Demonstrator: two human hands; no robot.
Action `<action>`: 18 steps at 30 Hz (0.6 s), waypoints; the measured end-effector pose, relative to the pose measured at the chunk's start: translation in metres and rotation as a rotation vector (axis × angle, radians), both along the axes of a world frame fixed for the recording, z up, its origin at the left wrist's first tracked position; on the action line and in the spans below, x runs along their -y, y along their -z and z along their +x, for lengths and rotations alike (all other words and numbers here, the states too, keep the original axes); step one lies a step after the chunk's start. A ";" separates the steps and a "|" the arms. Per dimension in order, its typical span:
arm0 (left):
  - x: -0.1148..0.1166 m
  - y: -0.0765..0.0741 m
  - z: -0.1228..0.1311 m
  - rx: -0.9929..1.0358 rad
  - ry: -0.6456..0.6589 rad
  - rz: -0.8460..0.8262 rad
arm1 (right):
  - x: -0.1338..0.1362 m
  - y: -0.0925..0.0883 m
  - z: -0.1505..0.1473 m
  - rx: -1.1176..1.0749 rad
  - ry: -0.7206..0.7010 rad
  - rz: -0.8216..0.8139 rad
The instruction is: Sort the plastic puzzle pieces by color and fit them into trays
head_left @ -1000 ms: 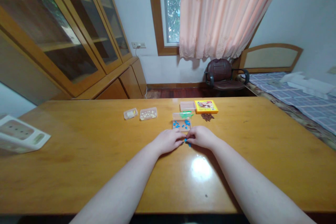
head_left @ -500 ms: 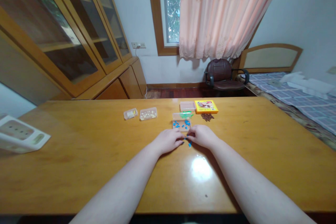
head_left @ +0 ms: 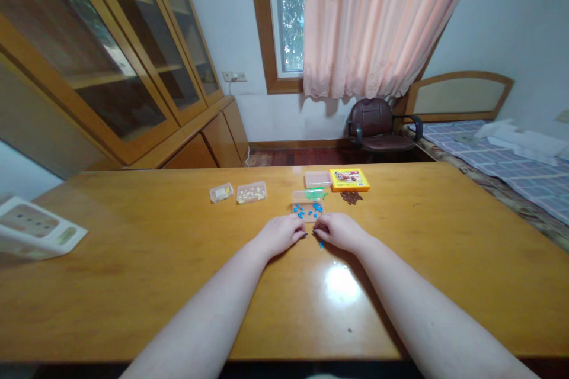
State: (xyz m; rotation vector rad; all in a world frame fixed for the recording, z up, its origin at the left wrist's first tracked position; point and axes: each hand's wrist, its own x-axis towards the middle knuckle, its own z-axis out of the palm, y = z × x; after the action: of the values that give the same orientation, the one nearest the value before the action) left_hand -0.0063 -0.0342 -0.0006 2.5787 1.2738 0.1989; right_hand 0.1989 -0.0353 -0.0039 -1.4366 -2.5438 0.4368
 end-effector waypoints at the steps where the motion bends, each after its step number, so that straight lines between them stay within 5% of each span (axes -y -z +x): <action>1: -0.001 0.000 0.000 -0.005 0.002 0.002 | 0.000 0.000 -0.001 0.011 0.000 0.003; 18: -0.001 0.001 -0.001 -0.026 -0.012 0.018 | 0.003 -0.007 -0.001 0.026 -0.078 -0.009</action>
State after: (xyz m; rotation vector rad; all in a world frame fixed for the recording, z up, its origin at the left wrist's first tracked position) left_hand -0.0072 -0.0329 -0.0015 2.5976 1.3030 0.1800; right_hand 0.1980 -0.0382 0.0034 -1.3582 -2.6288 0.4454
